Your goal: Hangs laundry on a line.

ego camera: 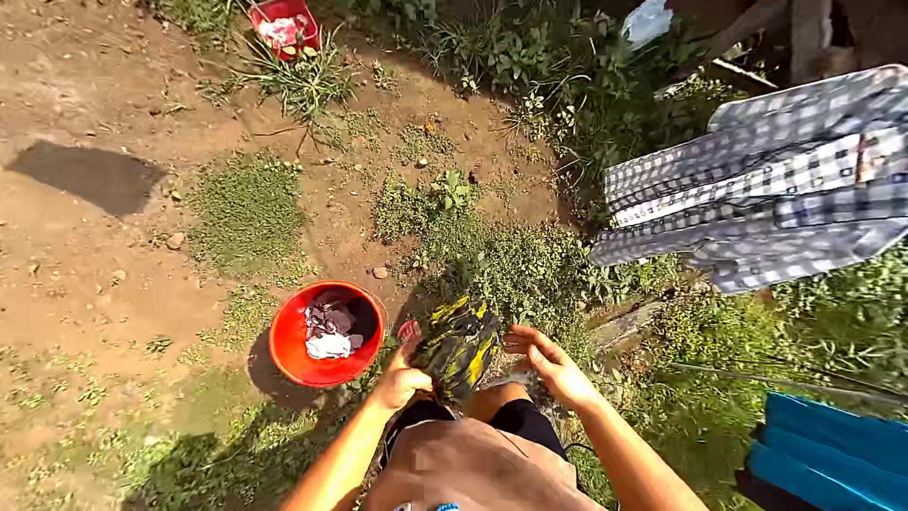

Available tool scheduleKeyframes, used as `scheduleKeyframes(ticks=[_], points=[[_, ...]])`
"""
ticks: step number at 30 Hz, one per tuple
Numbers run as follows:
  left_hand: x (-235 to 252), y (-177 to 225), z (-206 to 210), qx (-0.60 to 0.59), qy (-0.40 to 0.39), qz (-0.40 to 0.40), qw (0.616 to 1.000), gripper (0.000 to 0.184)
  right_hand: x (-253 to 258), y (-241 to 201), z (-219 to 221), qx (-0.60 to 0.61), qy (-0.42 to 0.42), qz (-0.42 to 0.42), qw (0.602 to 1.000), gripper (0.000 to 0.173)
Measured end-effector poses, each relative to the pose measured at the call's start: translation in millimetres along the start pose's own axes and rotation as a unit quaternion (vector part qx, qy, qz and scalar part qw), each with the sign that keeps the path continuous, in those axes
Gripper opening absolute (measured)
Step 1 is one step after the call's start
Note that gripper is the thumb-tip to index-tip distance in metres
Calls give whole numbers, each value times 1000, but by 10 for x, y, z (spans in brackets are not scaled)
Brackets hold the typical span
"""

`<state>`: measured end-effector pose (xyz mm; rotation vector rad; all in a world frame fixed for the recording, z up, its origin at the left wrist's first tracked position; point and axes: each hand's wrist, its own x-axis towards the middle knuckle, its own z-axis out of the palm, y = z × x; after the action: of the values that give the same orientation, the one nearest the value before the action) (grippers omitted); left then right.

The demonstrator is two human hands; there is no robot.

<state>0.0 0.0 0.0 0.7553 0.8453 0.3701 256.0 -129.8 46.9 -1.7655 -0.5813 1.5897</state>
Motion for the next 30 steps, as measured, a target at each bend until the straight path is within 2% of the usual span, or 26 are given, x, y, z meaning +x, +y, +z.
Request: scheduleKeyframes(ticks=[1, 3, 4, 5, 7, 8, 9, 11, 13, 14, 16, 18, 19, 20, 22, 24, 26, 28, 29, 30], points=[[46, 177, 299, 91, -86, 16, 992, 73, -95, -115, -37, 72, 5, -43, 996, 68], [162, 447, 904, 269, -246, 53, 930, 87, -428, -231, -257, 206, 57, -125, 969, 40], [178, 497, 1215, 313, -298, 58, 900, 90, -658, -204, -423, 242, 94, -159, 953, 31], [196, 513, 1519, 322, -333, 52, 885, 94, -899, -158, -606, 251, 134, -188, 940, 27], [192, 486, 2116, 281, -377, 14, 883, 107, -1396, -45, -903, 234, 235, -218, 918, 28], [165, 451, 2432, 273, -389, 0, 880, 107, -1642, 27, -1009, 232, 299, -216, 900, 30], [142, 403, 2763, 283, -396, -2, 873, 100, -1863, 111, -1111, 248, 367, -209, 872, 34], [95, 261, 3393, 319, -410, 12, 855, 83, -2243, 322, -1284, 326, 482, -203, 788, 40], [70, 11, 3923, 335, -444, 60, 829, 71, -2608, 543, -1421, 381, 558, -215, 705, 41], [48, -146, 4143, 336, -464, 90, 815, 63, -2792, 653, -1471, 384, 587, -223, 677, 39], [-11, -459, 4517, 346, -500, 157, 778, 45, -3138, 869, -1548, 346, 635, -242, 647, 31], [-80, -758, 4812, 396, -506, 241, 728, 37, -3426, 1086, -1572, 266, 672, -255, 643, 16], [-98, -889, 4936, 424, -498, 277, 704, 36, -3519, 1185, -1561, 217, 678, -256, 654, 22], [-92, -1009, 5056, 447, -490, 297, 687, 37, -3597, 1264, -1536, 166, 669, -246, 682, 33], [-11, -1219, 5324, 475, -464, 306, 682, 38, -3743, 1368, -1468, 93, 613, -218, 754, 45], [141, -1348, 5608, 488, -430, 294, 700, 37, -3834, 1510, -1411, 88, 581, -183, 788, 45], [365, -1454, 5878, 501, -409, 308, 698, 36, -3886, 1794, -1401, 153, 613, -144, 762, 41], [595, -1625, 6150, 523, -410, 347, 662, 36, -3925, 2138, -1438, 203, 651, -84, 726, 41], [672, -1726, 6299, 526, -413, 366, 647, 36, -3920, 2266, -1442, 215, 652, -51, 726, 42], [726, -1823, 6473, 517, -417, 376, 646, 36, -3895, 2358, -1449, 221, 634, -19, 741, 43]])
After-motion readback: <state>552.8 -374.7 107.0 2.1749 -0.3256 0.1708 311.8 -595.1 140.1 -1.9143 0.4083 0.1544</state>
